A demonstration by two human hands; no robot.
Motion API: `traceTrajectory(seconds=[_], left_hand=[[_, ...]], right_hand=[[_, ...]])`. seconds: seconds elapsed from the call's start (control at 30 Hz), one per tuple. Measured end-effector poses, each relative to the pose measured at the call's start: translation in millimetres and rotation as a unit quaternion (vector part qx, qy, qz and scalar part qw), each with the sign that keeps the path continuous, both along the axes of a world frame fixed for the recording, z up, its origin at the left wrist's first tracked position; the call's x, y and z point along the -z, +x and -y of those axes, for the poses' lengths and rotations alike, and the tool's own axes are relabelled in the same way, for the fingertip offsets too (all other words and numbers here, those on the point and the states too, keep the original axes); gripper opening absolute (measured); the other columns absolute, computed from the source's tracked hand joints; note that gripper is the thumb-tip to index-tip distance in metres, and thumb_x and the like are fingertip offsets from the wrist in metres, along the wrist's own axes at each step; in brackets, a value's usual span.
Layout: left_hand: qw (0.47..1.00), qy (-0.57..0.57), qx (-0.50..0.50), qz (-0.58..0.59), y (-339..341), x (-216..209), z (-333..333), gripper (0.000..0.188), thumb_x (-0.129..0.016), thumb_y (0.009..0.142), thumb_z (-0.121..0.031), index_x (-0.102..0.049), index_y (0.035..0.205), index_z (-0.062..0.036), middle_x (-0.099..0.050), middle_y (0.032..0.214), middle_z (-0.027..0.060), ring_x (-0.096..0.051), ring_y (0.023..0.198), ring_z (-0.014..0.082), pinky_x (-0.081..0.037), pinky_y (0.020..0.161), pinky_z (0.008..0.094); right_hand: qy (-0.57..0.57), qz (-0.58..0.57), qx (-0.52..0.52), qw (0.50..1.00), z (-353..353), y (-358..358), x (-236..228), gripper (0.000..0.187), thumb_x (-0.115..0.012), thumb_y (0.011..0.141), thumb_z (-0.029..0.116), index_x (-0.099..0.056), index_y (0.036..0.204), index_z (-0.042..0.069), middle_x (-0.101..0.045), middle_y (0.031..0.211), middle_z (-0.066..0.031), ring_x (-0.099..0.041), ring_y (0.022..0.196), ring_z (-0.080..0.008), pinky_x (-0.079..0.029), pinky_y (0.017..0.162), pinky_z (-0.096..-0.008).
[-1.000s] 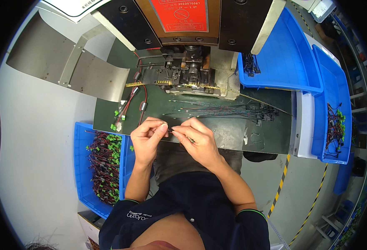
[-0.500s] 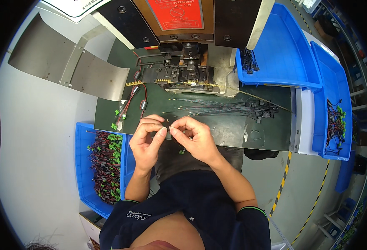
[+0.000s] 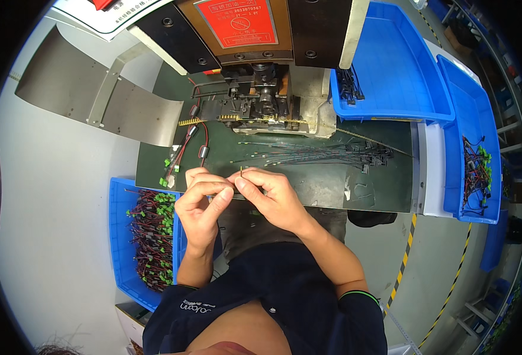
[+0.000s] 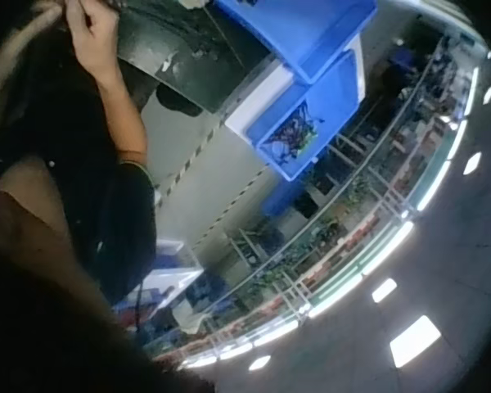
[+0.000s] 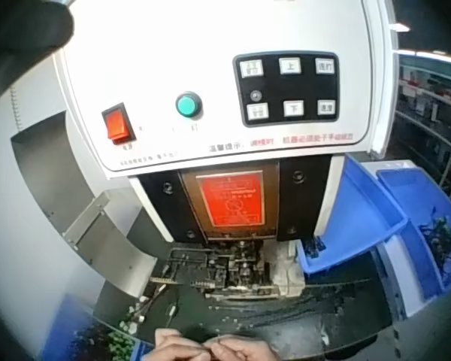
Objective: The person assembles wire harnesses by hand, inserting connectors into the harnesses and organizing the wires at an electronics assembly station.
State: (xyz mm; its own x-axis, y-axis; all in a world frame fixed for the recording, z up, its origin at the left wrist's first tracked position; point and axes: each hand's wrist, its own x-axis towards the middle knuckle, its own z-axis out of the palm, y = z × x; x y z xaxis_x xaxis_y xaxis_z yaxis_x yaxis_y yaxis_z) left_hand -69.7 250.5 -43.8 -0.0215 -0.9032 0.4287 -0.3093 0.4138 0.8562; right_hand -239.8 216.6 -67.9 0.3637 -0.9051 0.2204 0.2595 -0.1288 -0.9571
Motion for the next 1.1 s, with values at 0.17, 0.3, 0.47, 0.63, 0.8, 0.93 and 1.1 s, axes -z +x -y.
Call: traceTrajectory(seconds=[0.17, 0.3, 0.47, 0.63, 0.8, 0.93, 1.1], left_hand=[[0.992, 0.022, -0.023, -0.121, -5.3, 5.7, 5.3, 0.007, -0.074, 0.082, 0.004, -0.071, 0.088, 0.0022, -0.060, 0.107, 0.0127, -0.058, 0.101, 0.0211, -0.047, 0.086, 0.0325], [0.950, 0.108, 0.035, -0.291, -7.3, 15.2, 5.1, 0.005, -0.070, 0.085, 0.008, -0.070, 0.089, 0.0051, -0.059, 0.108, 0.0135, -0.063, 0.090, 0.0186, -0.054, 0.076, 0.0285], [0.943, 0.117, 0.044, -0.308, -10.7, 20.9, 5.8, 0.006, -0.069, 0.087, 0.008, -0.071, 0.092, 0.0059, -0.059, 0.105, 0.0129, -0.064, 0.080, 0.0162, -0.056, 0.070, 0.0272], [0.948, 0.118, 0.036, -0.294, -12.3, 22.6, 6.4, 0.007, -0.068, 0.088, 0.008, -0.071, 0.094, 0.0063, -0.059, 0.105, 0.0130, -0.064, 0.082, 0.0160, -0.056, 0.071, 0.0271], [0.955, 0.125, 0.057, -0.263, -6.2, 29.6, 8.0, 0.011, -0.068, 0.089, 0.007, -0.071, 0.100, 0.0066, -0.061, 0.108, 0.0132, -0.064, 0.088, 0.0153, -0.056, 0.073, 0.0247], [0.957, 0.144, 0.078, -0.240, -2.8, 29.6, 8.8, 0.014, -0.067, 0.090, 0.006, -0.071, 0.104, 0.0067, -0.062, 0.110, 0.0128, -0.064, 0.090, 0.0139, -0.055, 0.074, 0.0234], [0.963, 0.146, 0.075, -0.215, -2.9, 30.3, 7.6, 0.015, -0.067, 0.090, 0.006, -0.071, 0.105, 0.0065, -0.062, 0.109, 0.0125, -0.065, 0.088, 0.0135, -0.055, 0.074, 0.0233]], right_hand=[[-0.059, -0.058, 0.014, 0.997, -1.7, -6.0, -1.5, 0.016, -0.063, 0.097, 0.009, -0.070, 0.099, -0.005, -0.070, 0.087, -0.0109, -0.067, 0.082, -0.0183, -0.052, 0.073, -0.0299], [-0.041, -0.088, -0.008, 0.995, -1.3, -11.2, -5.7, 0.015, -0.063, 0.097, 0.009, -0.070, 0.095, -0.005, -0.070, 0.090, -0.0124, -0.068, 0.080, -0.0203, -0.053, 0.072, -0.0304], [-0.047, -0.122, -0.043, 0.990, -0.5, -13.6, -5.4, 0.017, -0.062, 0.097, 0.009, -0.069, 0.091, -0.005, -0.070, 0.086, -0.0115, -0.068, 0.075, -0.0185, -0.054, 0.068, -0.0307], [-0.007, -0.089, -0.037, 0.995, -4.8, -7.4, 2.3, 0.018, -0.059, 0.099, 0.009, -0.067, 0.090, -0.005, -0.068, 0.080, -0.0097, -0.066, 0.071, -0.0158, -0.054, 0.065, -0.0295], [0.010, -0.072, -0.030, 0.997, -7.2, -8.9, 3.1, 0.018, -0.059, 0.100, 0.008, -0.067, 0.090, -0.005, -0.068, 0.080, -0.0085, -0.065, 0.070, -0.0128, -0.053, 0.063, -0.0270], [0.031, -0.070, -0.023, 0.997, -7.1, -11.6, 4.3, 0.019, -0.059, 0.100, 0.008, -0.067, 0.088, -0.005, -0.068, 0.079, -0.0070, -0.063, 0.068, -0.0107, -0.051, 0.061, -0.0259], [0.038, -0.100, -0.034, 0.994, -7.2, -15.3, 0.1, 0.021, -0.059, 0.100, 0.010, -0.068, 0.087, -0.004, -0.067, 0.076, -0.0055, -0.061, 0.065, -0.0093, -0.048, 0.057, -0.0252]])
